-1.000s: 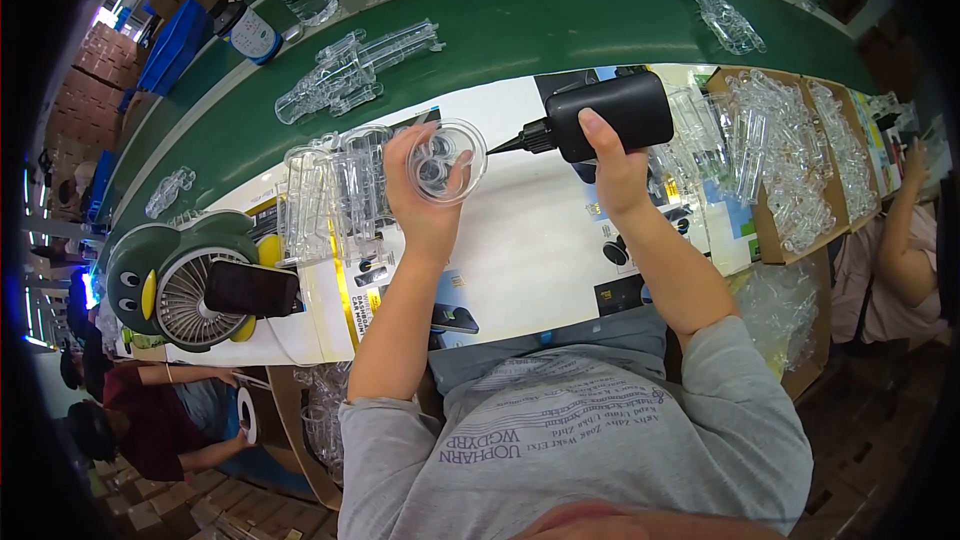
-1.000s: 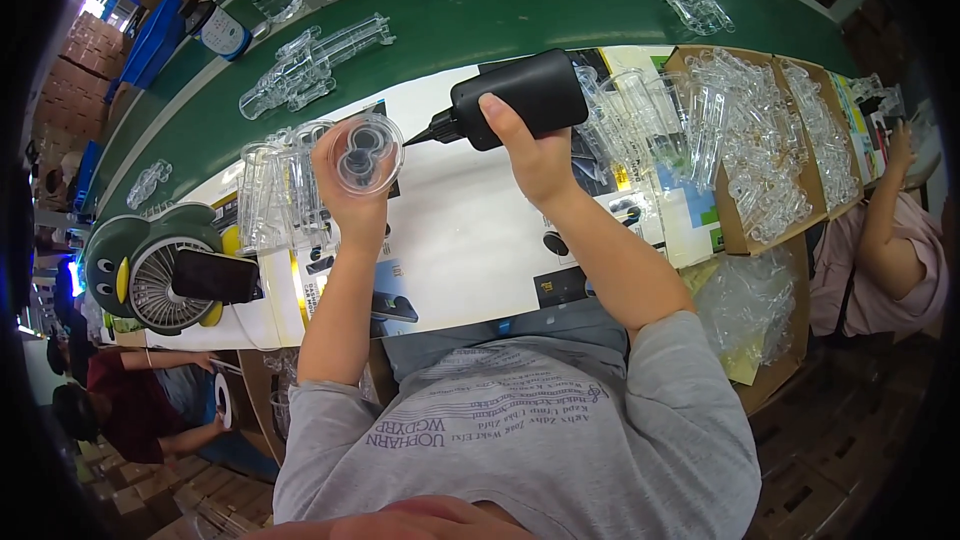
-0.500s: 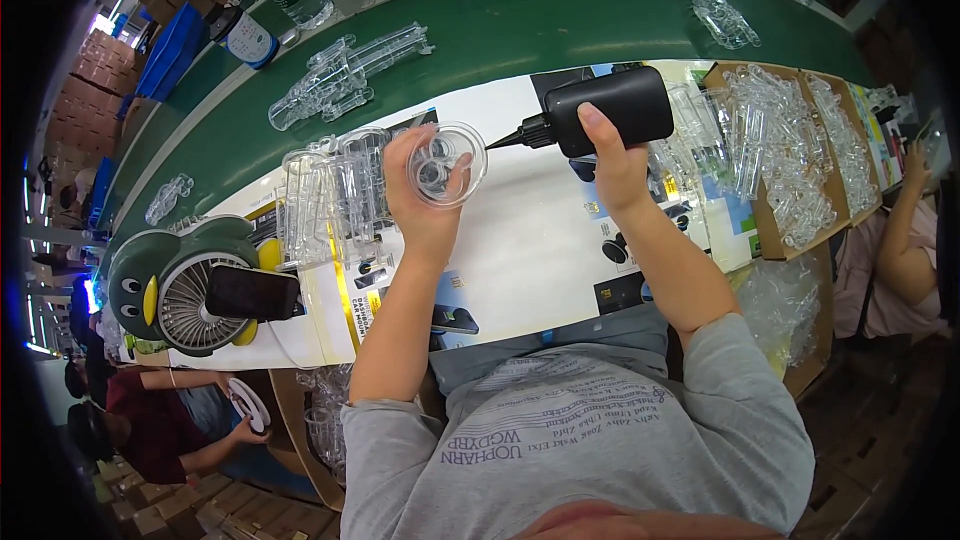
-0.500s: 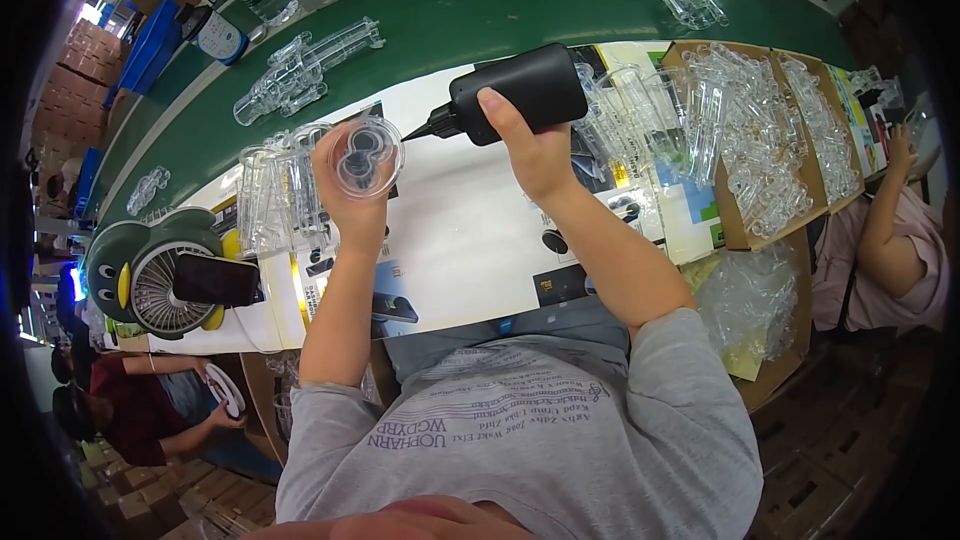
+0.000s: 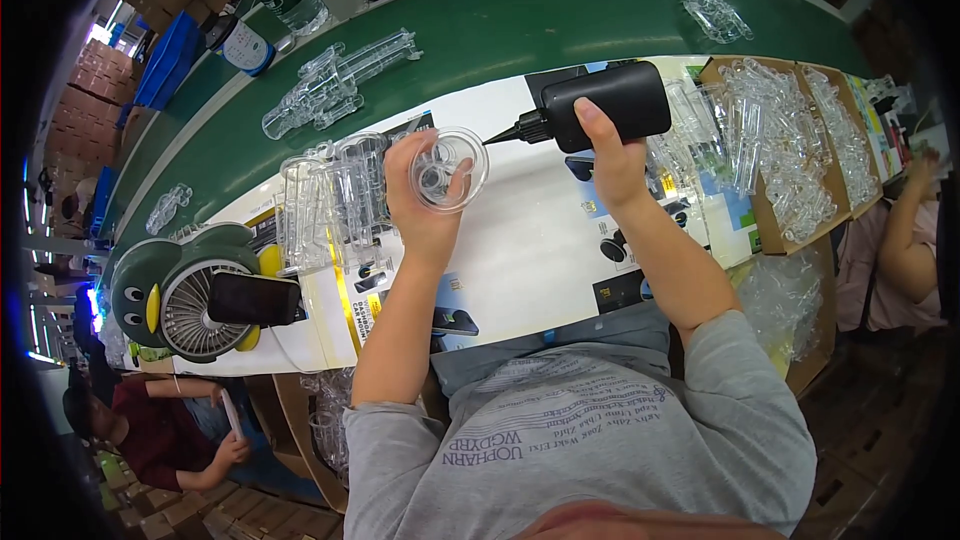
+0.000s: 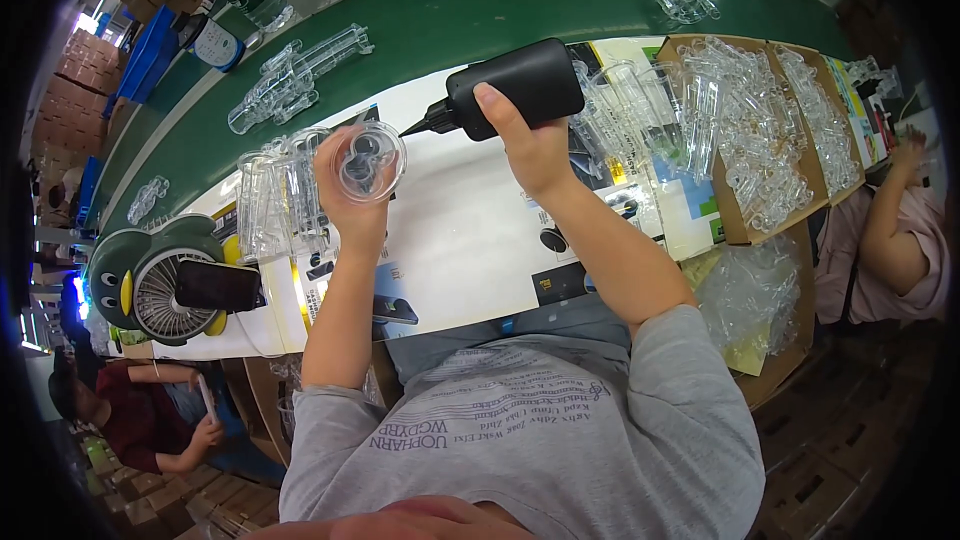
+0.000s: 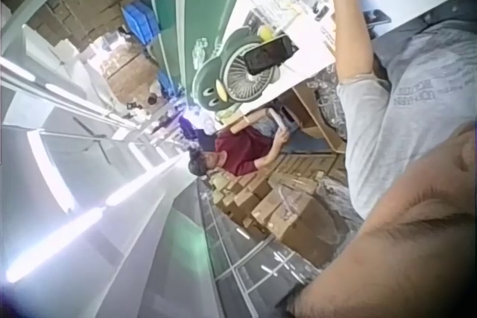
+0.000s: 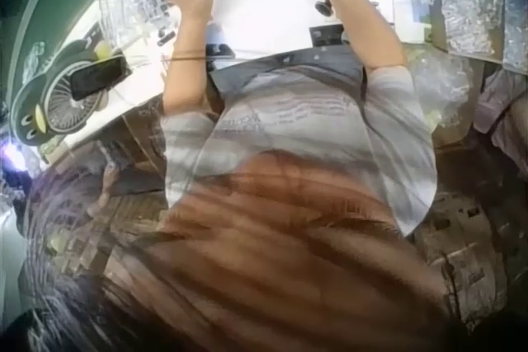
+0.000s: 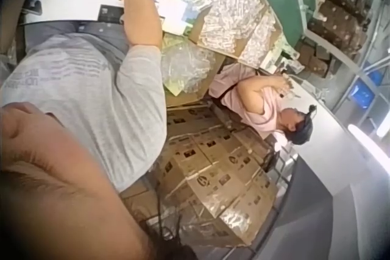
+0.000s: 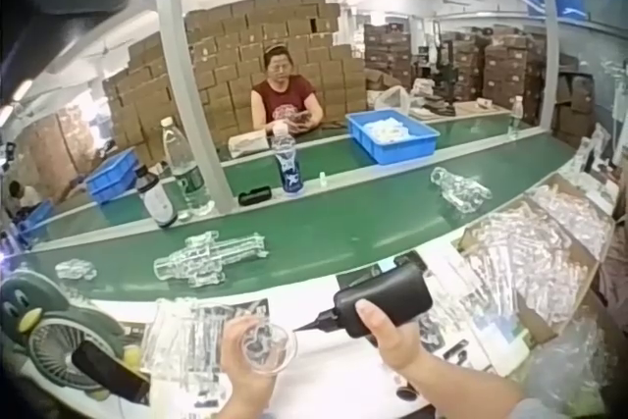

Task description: Assembling clear plastic frames and components at a workstation, including applying liquid from a squeeze bottle to smaller parts.

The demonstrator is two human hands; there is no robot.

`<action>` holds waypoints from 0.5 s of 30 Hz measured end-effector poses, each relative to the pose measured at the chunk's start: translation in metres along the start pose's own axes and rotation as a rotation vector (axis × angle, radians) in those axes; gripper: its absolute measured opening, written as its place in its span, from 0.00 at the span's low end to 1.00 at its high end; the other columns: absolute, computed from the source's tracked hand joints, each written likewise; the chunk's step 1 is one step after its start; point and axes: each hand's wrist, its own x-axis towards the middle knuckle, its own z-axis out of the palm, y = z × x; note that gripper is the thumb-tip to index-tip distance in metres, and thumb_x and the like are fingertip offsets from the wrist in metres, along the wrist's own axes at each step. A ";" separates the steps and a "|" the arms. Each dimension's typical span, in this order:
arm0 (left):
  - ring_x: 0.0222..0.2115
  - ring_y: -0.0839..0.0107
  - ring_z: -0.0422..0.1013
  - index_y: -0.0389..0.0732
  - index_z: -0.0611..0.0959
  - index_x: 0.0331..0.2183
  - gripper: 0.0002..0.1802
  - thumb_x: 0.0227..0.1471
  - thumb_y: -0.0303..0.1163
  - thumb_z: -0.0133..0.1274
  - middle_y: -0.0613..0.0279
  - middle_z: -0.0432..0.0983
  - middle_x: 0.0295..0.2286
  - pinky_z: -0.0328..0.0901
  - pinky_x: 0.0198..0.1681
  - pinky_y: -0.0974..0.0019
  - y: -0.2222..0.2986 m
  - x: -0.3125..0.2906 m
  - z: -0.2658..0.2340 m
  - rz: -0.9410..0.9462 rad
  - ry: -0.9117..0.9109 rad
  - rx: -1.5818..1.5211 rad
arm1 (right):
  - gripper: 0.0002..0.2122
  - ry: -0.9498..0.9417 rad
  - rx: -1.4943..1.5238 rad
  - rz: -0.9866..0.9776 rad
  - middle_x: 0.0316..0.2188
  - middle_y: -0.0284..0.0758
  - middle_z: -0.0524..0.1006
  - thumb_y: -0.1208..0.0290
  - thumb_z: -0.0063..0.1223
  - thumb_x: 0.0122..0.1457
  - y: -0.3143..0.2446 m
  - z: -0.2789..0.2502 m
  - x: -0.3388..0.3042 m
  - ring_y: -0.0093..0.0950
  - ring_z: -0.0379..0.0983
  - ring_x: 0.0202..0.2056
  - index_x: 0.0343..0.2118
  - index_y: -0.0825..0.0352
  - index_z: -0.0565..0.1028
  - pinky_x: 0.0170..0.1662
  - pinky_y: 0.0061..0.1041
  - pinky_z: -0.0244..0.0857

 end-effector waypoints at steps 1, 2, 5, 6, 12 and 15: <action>0.38 0.65 0.64 0.38 0.70 0.39 0.27 0.33 0.20 0.61 0.58 0.66 0.37 0.61 0.42 0.68 0.001 0.000 0.000 0.002 -0.005 0.010 | 0.14 0.000 0.008 -0.010 0.34 0.29 0.69 0.69 0.54 0.48 0.000 0.000 0.000 0.17 0.66 0.36 0.38 0.65 0.67 0.42 0.17 0.60; 0.38 0.65 0.65 0.38 0.70 0.39 0.27 0.33 0.20 0.61 0.58 0.66 0.37 0.62 0.42 0.68 0.002 0.001 0.000 0.005 -0.010 0.021 | 0.14 0.002 0.008 -0.011 0.34 0.29 0.69 0.69 0.54 0.48 -0.001 -0.001 0.000 0.17 0.66 0.36 0.38 0.65 0.67 0.42 0.17 0.60; 0.38 0.65 0.65 0.39 0.70 0.39 0.27 0.32 0.20 0.61 0.58 0.66 0.38 0.62 0.41 0.67 0.002 0.001 0.001 0.016 -0.025 0.011 | 0.14 -0.001 -0.024 -0.015 0.34 0.29 0.69 0.69 0.54 0.49 -0.001 -0.002 0.001 0.17 0.65 0.37 0.38 0.65 0.67 0.42 0.17 0.60; 0.38 0.65 0.65 0.39 0.70 0.39 0.27 0.32 0.20 0.61 0.58 0.66 0.38 0.62 0.41 0.67 0.003 0.001 0.001 0.017 -0.027 0.010 | 0.14 0.003 -0.025 -0.013 0.34 0.29 0.69 0.69 0.54 0.49 0.000 -0.003 0.001 0.16 0.66 0.36 0.38 0.65 0.67 0.42 0.17 0.60; 0.38 0.65 0.65 0.38 0.71 0.39 0.26 0.33 0.21 0.61 0.57 0.67 0.37 0.62 0.41 0.68 0.002 0.000 0.000 -0.019 -0.065 0.013 | 0.12 0.014 -0.031 -0.053 0.31 0.28 0.70 0.69 0.53 0.50 0.002 -0.004 0.003 0.16 0.66 0.32 0.36 0.65 0.68 0.38 0.16 0.61; 0.39 0.65 0.65 0.38 0.72 0.39 0.25 0.34 0.22 0.61 0.57 0.67 0.37 0.62 0.42 0.68 0.001 0.000 0.000 -0.060 -0.096 0.009 | 0.09 0.031 -0.001 -0.064 0.28 0.27 0.70 0.69 0.53 0.50 0.002 -0.003 0.004 0.15 0.65 0.30 0.33 0.65 0.69 0.35 0.16 0.60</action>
